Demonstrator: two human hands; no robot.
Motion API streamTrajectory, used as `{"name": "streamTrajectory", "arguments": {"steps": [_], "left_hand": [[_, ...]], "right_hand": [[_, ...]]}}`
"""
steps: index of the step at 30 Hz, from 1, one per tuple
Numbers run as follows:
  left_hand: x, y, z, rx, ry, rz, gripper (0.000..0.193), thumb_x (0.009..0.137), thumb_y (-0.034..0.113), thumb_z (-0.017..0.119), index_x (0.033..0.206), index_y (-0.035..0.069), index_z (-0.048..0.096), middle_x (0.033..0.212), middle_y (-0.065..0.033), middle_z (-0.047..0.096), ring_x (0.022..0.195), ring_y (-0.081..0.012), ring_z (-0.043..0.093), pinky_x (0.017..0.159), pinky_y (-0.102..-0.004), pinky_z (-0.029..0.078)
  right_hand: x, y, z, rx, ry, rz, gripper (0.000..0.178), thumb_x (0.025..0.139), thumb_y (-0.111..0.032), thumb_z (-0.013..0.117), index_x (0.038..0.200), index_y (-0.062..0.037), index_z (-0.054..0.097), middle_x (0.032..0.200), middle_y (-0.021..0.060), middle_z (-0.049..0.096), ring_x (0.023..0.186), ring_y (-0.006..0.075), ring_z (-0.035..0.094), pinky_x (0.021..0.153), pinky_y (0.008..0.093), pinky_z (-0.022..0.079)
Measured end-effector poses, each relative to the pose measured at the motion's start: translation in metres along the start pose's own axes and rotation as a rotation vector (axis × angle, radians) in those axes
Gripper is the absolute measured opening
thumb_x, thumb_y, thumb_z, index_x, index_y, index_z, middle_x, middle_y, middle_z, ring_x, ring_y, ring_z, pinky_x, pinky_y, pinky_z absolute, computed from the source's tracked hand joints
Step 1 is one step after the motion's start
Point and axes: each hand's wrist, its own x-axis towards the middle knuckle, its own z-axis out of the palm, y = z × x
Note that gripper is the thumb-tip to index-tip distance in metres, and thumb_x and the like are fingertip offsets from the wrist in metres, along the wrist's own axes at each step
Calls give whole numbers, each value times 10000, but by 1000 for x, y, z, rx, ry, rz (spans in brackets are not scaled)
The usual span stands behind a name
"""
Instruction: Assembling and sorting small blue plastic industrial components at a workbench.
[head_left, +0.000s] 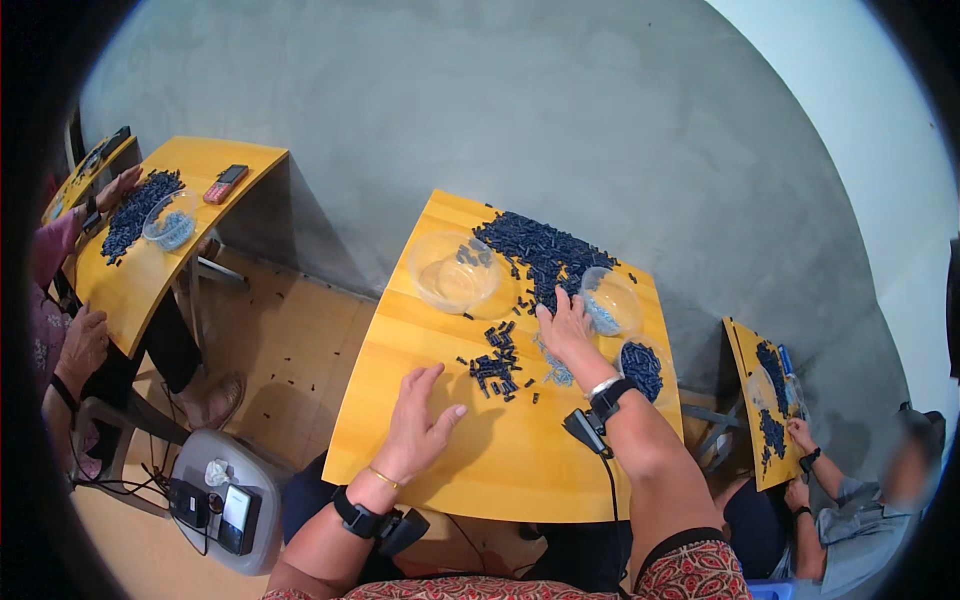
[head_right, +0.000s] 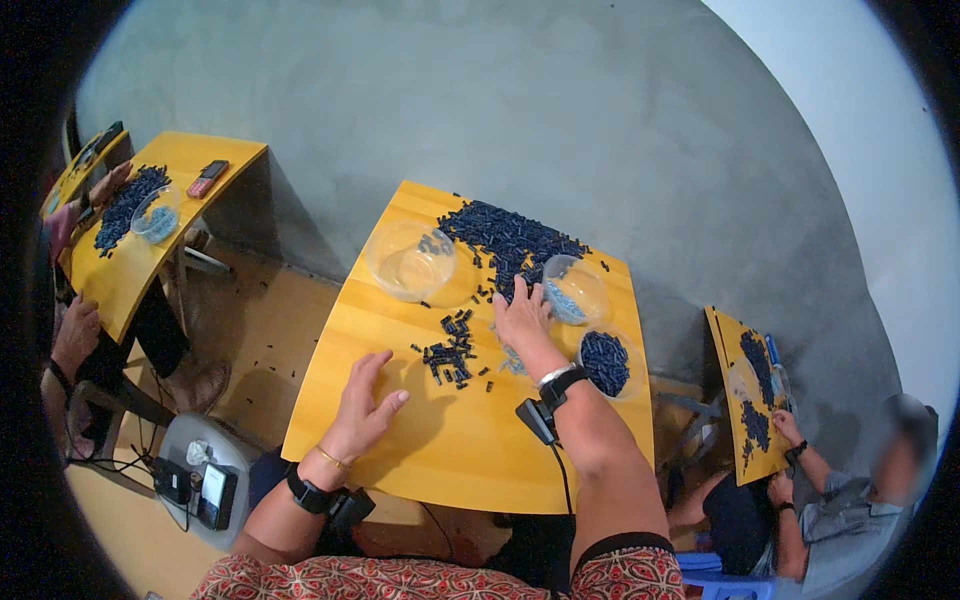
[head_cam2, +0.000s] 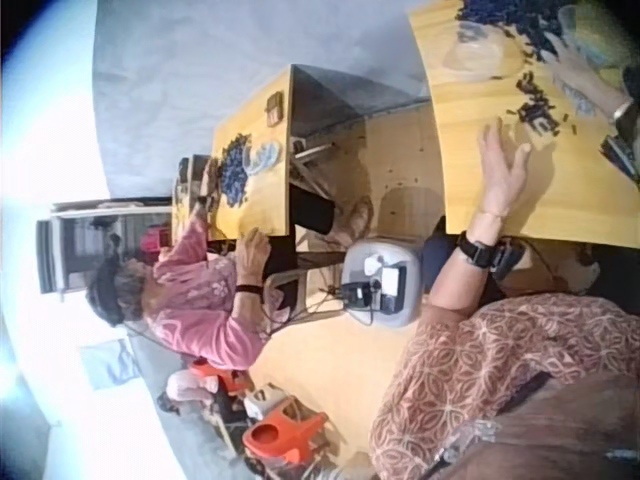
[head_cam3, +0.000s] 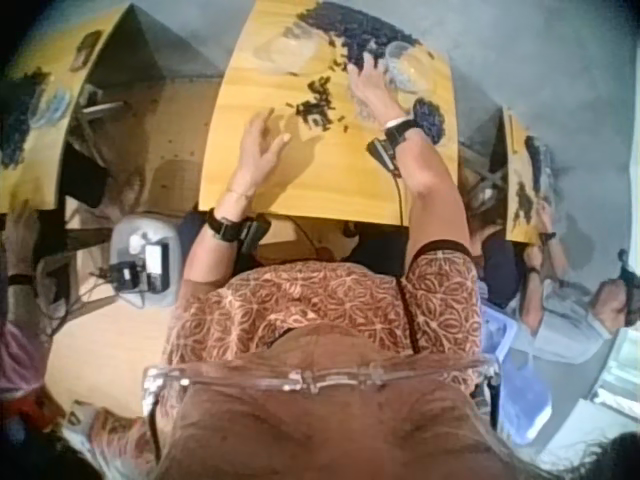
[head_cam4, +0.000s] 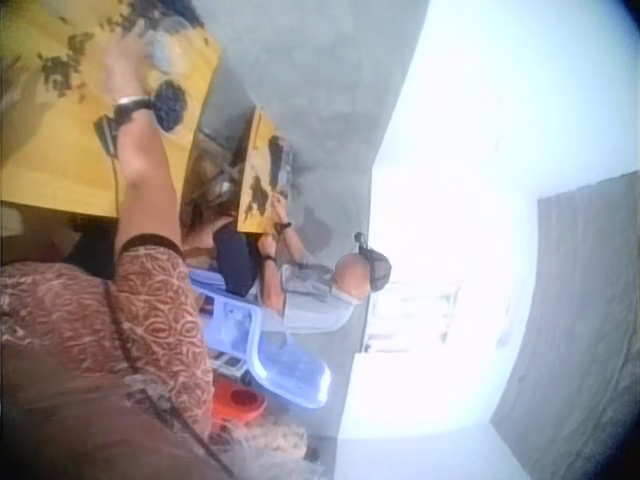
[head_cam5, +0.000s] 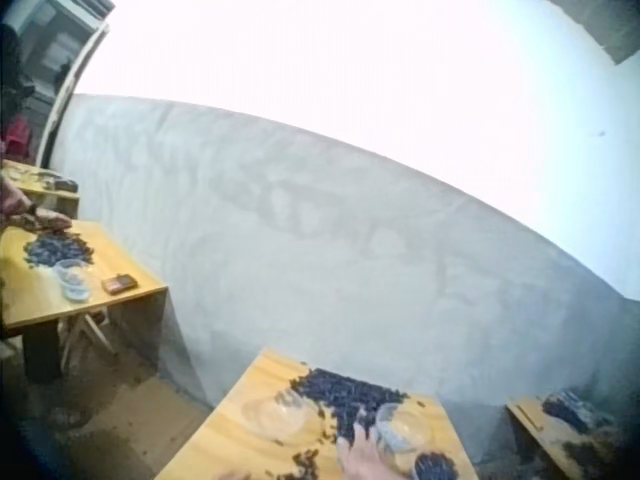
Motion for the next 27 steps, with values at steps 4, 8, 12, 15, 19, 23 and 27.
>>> {"name": "streamTrajectory", "arguments": {"steps": [4,8,12,15,19,23,27], "left_hand": [[-2,8,-10,-3,-111,-22,551,775,169,624,1235,-16,383,1204,-212,396,1137,-345,391,971,-371,323],[1,10,-12,10,-121,2,556,768,176,634,1214,-38,380,1165,-229,385,1090,-370,414,927,-372,365],[-1,8,-13,41,-120,15,576,754,166,646,1215,-41,369,1159,-230,383,1085,-375,411,923,-369,370],[-3,9,-11,65,-130,18,603,744,167,657,1215,-59,355,1161,-236,380,1092,-382,400,933,-381,358],[0,9,-14,250,-130,46,641,741,177,662,1220,-91,329,1193,-258,363,1124,-409,361,979,-420,301],[2,6,-20,286,-130,-16,678,739,190,668,1232,-103,307,1240,-275,336,1161,-422,323,1005,-433,264],[13,8,-24,325,-202,-41,762,738,227,675,1262,-120,243,1275,-284,310,1206,-415,286,1017,-422,258]], "right_hand": [[14,-12,2,-59,-82,141,643,848,-487,394,1387,-204,187,1434,180,118,1263,442,190,1013,545,171],[35,-19,2,-66,-117,242,676,835,-531,380,1398,-244,142,1447,165,89,1291,443,118,1020,543,152],[50,-18,15,-39,-169,234,670,827,-548,370,1395,-272,147,1449,160,85,1296,438,103,1024,538,133],[51,-25,25,-94,-154,129,607,841,-512,366,1377,-261,228,1452,147,90,1296,434,101,1031,519,113],[49,-34,30,-87,-169,94,544,863,-454,355,1354,-229,286,1448,134,112,1288,428,125,1031,514,112],[41,-40,37,-92,-78,50,472,844,-373,419,1275,-184,389,1379,135,247,1246,397,237,1023,485,179],[34,-41,43,-60,29,-56,431,829,-289,447,1215,-96,429,1270,137,353,1198,366,296,1012,467,208]]}}
